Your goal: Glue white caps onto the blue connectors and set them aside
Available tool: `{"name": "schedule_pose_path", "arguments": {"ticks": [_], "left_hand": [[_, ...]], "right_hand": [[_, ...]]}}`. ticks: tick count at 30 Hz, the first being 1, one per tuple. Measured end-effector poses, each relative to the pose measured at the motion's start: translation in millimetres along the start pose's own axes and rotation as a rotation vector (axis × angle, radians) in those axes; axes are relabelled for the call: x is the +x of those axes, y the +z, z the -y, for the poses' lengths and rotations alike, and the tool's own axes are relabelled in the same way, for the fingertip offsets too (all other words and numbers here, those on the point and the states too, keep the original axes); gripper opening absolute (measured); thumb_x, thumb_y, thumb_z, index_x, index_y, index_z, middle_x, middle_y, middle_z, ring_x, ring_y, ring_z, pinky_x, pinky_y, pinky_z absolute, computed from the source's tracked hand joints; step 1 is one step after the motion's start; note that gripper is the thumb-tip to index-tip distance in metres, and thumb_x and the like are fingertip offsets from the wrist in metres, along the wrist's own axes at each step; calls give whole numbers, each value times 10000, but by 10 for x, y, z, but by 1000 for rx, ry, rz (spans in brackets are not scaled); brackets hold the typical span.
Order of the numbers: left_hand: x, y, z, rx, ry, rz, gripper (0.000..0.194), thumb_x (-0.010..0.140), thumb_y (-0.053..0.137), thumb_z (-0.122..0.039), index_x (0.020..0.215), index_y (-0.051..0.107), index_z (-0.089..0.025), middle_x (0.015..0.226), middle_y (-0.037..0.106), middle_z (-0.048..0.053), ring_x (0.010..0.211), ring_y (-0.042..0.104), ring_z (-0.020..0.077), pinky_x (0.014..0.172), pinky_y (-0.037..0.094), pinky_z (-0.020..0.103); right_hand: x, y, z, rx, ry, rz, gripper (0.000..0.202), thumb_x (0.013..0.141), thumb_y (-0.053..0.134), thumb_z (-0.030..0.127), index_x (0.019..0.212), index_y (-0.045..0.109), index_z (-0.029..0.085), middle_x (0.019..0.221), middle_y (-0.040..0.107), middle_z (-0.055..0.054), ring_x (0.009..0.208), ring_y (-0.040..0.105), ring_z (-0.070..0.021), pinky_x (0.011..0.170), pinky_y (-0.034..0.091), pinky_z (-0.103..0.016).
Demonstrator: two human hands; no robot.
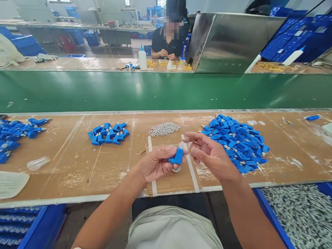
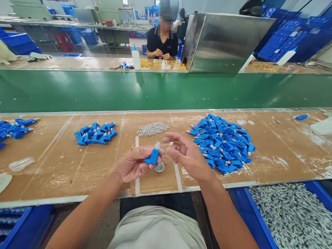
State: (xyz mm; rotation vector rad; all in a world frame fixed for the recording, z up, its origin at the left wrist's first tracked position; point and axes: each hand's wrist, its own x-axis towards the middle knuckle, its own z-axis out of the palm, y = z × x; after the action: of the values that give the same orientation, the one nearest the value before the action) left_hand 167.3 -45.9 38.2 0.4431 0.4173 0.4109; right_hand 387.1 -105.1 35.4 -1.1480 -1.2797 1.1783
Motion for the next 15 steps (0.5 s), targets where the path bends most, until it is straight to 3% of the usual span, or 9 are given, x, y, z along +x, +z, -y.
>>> {"name": "schedule_pose_path", "arguments": {"ticks": [2,4,8,10,15], "left_hand": [[-147,-178,-6,-45,115,-91,203,864,671,-140,1025,716,-26,857,710,120,658,666,92,508,516,68],[-282,-366,34,-74,224,-200,201,858,684,-144,1021,713,-31,872,712,120,681,678,103,531,538,77],[-399,-666,237,-54,321,-368,149,836,709,-149,964,702,-75,830,716,91,642,681,114,541,566,131],[-390,-753,346,-65,317,-362,142,843,712,-170,957,695,-87,808,714,77,624,674,112,539,558,147],[-367,-817,477,-144,315,-318,163,830,749,-236,908,673,-114,777,703,42,638,676,104,554,530,147]], "right_hand": [[34,-58,-160,-172,39,-122,398,866,730,435,1200,683,224,1070,702,-70,736,584,-160,596,470,-275],[79,-115,-319,-347,93,-169,342,867,707,460,1068,730,184,890,703,-60,732,580,-183,655,475,-307],[132,-74,-522,-442,158,63,306,878,677,460,1013,749,194,829,691,-39,761,602,-201,707,475,-326],[113,6,-575,-410,191,173,304,861,707,458,1028,747,208,825,681,-24,756,601,-191,696,476,-312],[17,187,-619,-456,167,159,255,859,708,458,919,784,222,771,677,-26,668,597,-185,615,474,-316]]}}
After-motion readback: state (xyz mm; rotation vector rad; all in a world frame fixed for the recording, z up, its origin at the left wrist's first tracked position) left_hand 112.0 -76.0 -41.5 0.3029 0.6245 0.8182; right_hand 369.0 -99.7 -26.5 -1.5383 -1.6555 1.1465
